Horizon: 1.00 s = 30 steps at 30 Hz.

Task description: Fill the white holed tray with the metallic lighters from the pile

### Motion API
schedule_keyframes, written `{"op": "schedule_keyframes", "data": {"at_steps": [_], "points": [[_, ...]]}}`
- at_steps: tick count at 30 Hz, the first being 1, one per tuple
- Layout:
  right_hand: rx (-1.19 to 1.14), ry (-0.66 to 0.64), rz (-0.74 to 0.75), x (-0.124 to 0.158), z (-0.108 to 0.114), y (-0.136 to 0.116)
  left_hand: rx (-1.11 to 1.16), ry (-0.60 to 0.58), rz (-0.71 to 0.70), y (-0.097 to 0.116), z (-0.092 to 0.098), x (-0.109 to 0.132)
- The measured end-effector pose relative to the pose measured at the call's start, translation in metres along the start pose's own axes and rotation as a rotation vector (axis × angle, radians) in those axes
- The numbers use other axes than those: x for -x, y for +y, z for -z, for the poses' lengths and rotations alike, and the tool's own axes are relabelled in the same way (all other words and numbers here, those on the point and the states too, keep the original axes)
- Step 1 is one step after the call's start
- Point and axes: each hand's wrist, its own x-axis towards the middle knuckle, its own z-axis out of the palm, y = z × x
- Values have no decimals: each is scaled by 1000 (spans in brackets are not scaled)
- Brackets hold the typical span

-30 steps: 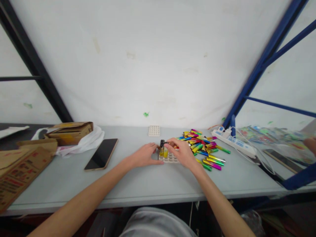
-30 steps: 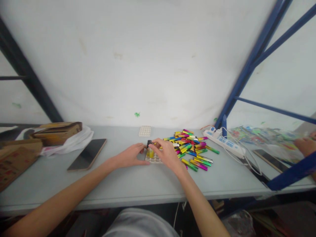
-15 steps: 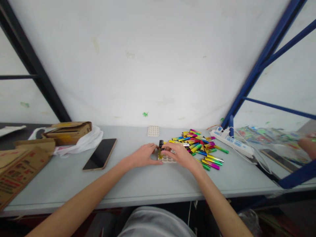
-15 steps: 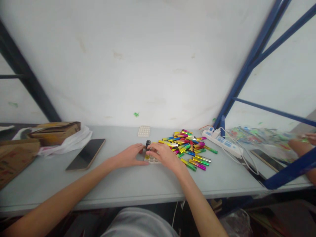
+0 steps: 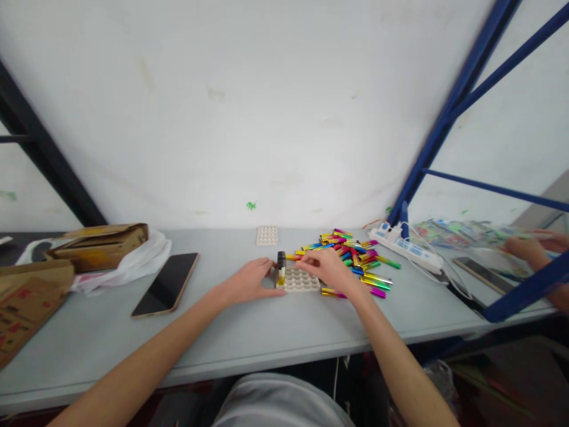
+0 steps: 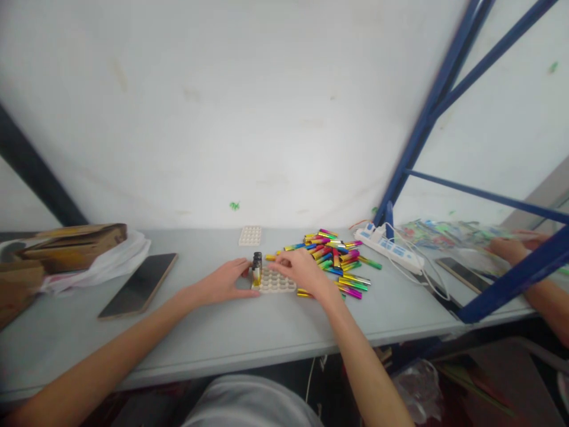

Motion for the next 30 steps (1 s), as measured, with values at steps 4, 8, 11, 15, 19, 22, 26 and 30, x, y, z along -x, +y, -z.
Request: {"op": "schedule_keyframes", "data": {"at_steps": [4,8,11,15,19,22,26,30], "points": [[192,112,-32,8,36,31,-10,-38,18,3,3,0],[340,118,-33,13,32,68,-20,-25,21,2,2,-1],[405,42,-92,14,16,86,-7,-4,13,0,0,-1],[400,-14,-122,14,10,89,2,5,3,-1,0,-1],[301,59,-137,12,19,80,-8,-10,8,2,3,0],[72,201,-190,8,21,71,-12,-24,12,4,4,0],[-365,407,-283,1,15,52,-4,-20,19,5,5,1],[-794,423,-319,-3,10,20,5,1,17,5,4,1]]}}
